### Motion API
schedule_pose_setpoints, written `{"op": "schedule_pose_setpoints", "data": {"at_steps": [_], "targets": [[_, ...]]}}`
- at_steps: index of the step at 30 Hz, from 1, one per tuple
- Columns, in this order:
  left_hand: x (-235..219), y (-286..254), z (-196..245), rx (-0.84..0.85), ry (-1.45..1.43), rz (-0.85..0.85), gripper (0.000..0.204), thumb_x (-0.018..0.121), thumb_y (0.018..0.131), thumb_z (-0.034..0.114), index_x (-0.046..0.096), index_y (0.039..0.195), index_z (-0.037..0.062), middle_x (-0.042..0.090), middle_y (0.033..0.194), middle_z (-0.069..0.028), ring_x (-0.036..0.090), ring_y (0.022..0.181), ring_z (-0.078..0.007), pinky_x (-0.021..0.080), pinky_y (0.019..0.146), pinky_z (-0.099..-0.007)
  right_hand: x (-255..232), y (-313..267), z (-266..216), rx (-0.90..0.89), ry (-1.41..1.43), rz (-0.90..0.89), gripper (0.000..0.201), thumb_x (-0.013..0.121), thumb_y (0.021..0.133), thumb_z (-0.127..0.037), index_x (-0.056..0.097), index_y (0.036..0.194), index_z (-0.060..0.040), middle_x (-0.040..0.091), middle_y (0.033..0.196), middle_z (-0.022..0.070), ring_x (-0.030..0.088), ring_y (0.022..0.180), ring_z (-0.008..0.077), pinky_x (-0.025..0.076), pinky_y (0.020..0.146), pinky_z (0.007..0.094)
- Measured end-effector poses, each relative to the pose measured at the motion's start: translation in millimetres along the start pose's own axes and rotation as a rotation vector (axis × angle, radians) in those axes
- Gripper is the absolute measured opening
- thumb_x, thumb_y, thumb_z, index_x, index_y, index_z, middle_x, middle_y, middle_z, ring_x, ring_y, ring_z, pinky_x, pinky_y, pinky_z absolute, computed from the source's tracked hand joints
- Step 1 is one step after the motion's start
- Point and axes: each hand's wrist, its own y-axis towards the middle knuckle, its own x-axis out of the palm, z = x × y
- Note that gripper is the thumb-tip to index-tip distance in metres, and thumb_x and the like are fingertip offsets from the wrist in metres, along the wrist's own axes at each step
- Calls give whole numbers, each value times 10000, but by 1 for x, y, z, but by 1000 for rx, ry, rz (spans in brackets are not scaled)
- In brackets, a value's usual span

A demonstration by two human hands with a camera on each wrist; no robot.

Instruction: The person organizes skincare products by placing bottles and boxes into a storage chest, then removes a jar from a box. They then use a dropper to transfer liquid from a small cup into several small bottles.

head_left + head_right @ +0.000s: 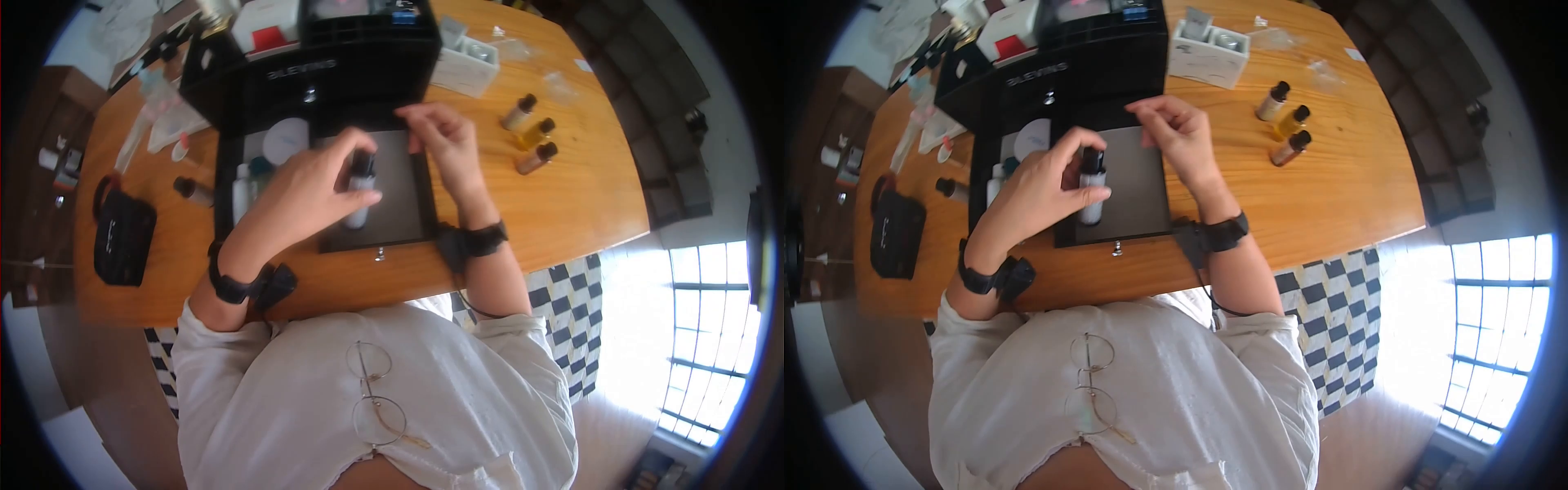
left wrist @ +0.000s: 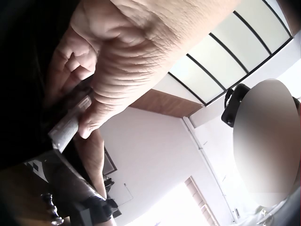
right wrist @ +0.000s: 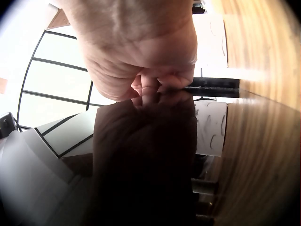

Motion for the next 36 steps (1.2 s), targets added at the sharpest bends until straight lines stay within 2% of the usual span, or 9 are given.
{"op": "schedule_pose_setpoints", "data": {"at_steps": [4,5,8,11,15,19,25,30,36], "targets": [[8,1,1,63,319,-97,451,772,834,252,517,1172,97,618,717,-111,635,657,-304,504,630,-389,1,1,-1,10,72,-12,140,627,981,-105,728,1036,-26,620,696,-49,540,620,17,408,565,190],[10,1,0,90,374,-103,399,759,838,243,559,1136,68,646,850,-126,646,844,-322,512,759,-418,1,1,-2,13,45,-14,140,616,984,-94,726,1026,-19,618,709,-45,536,620,12,411,564,194],[21,0,-11,166,632,-92,316,740,847,210,626,1080,31,639,1028,-137,595,1064,-299,479,889,-426,4,-1,0,-52,-86,0,113,646,946,-63,721,1016,-17,644,738,-4,556,609,49,417,555,209],[23,-2,-12,128,622,-86,282,734,847,194,676,1051,9,620,1122,-133,533,1180,-290,442,974,-434,-3,-6,-21,-317,-593,75,124,671,882,-7,712,999,-16,665,791,69,612,657,155,462,588,265],[24,-7,-24,242,521,-24,272,693,875,153,681,1106,8,618,1133,-139,535,1190,-289,379,1104,-444,-49,-21,-58,-548,-1046,516,146,673,840,36,714,958,-42,671,872,119,650,810,276,514,726,360],[13,-14,-28,276,389,-59,269,617,903,76,663,1159,9,650,1101,-159,548,1222,-298,279,1202,-459,-103,-43,-68,-147,-1419,739,183,710,888,-161,727,1044,-67,653,1024,94,650,887,240,516,772,362],[9,-19,-36,262,358,-117,544,569,855,-1,484,1390,49,678,1058,-147,605,1152,-294,267,1214,-466,-131,-50,-48,-21,-1389,503,213,727,880,-173,714,1038,-31,623,994,136,649,831,260,515,745,374],[12,-21,-41,318,395,-89,434,602,821,14,607,1255,29,666,1063,-126,610,1089,-266,279,1207,-459,-148,-46,-39,-75,-1375,433,192,725,880,-159,674,1016,-33,647,916,119,630,768,261,511,718,378],[11,-22,-43,346,454,-80,201,628,805,41,710,982,-6,609,1029,-103,579,1072,-256,276,1208,-446,-134,-43,-71,-159,-1142,479,200,720,888,-108,650,1058,-32,689,875,79,655,776,144,511,714,287]]}}
